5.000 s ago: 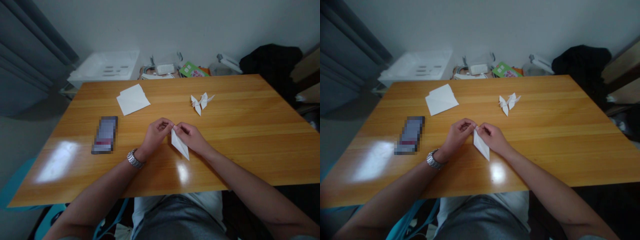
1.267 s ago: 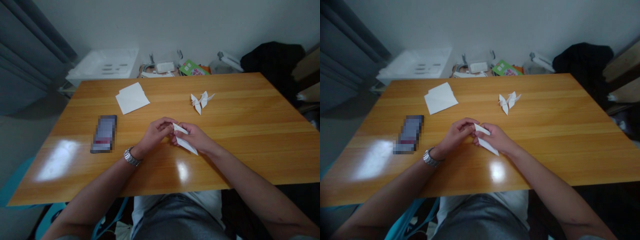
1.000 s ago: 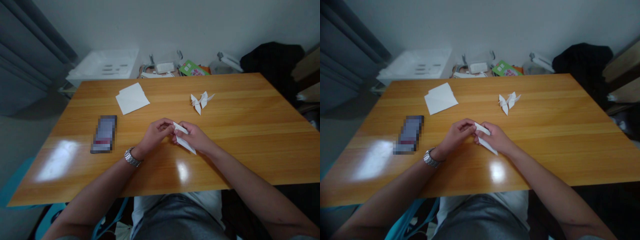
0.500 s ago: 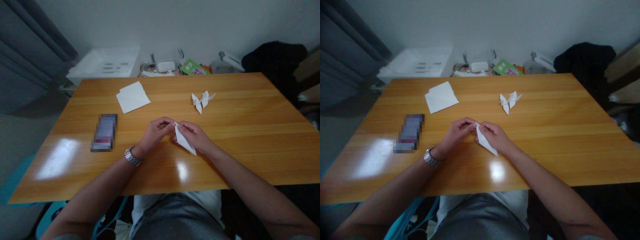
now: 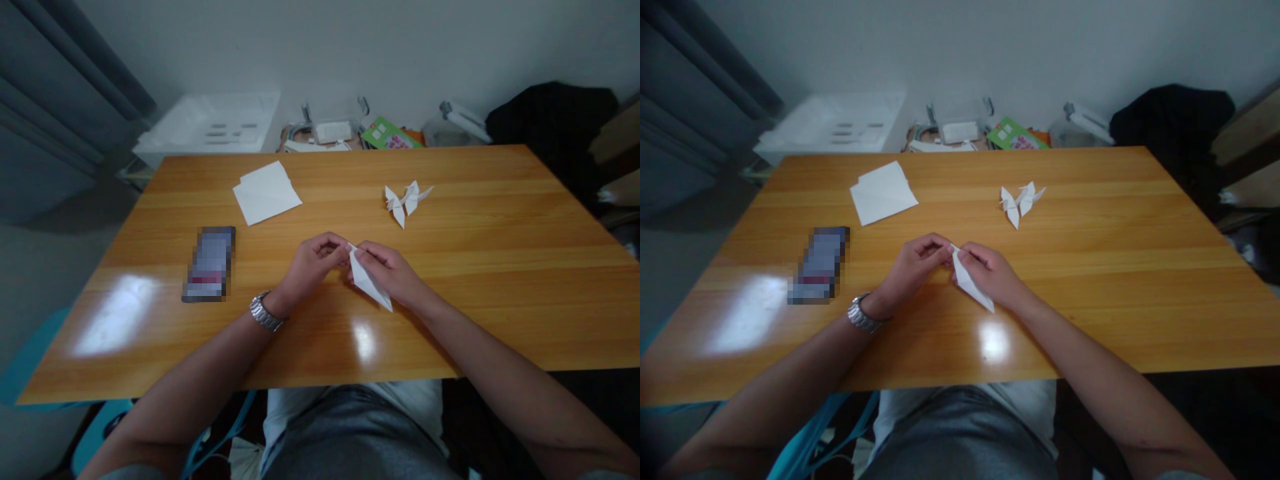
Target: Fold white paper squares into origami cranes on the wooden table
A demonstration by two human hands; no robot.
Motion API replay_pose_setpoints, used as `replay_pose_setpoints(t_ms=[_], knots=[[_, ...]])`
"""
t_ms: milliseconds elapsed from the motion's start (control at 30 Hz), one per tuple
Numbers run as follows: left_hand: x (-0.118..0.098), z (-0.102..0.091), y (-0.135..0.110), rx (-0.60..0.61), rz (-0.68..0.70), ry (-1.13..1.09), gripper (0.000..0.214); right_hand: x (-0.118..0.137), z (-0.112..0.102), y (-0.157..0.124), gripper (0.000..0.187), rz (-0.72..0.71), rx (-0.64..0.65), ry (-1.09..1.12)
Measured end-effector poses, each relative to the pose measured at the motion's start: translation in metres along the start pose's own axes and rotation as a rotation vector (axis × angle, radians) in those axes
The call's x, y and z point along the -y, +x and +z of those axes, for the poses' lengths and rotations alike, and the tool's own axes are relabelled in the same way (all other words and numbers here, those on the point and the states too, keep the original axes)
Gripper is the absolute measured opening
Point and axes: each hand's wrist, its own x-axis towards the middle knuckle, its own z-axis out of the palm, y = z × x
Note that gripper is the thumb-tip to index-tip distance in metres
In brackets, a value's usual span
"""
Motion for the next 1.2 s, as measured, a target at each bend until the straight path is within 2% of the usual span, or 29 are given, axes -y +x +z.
replay_pose_setpoints(t_ms=[867, 1200], knots=[[0.0068, -0.0032, 0.0034, -0.001, 0.040, 0.098, 0.031, -0.0040, -0.0030, -0.0003, 0.037, -0.004, -0.011, -0.085], [0.0056, -0.0018, 0.0010, -0.020, 0.019, 0.046, 0.030, -0.0017, -0.0025, -0.0009, 0.036, -0.035, -0.014, -0.122]])
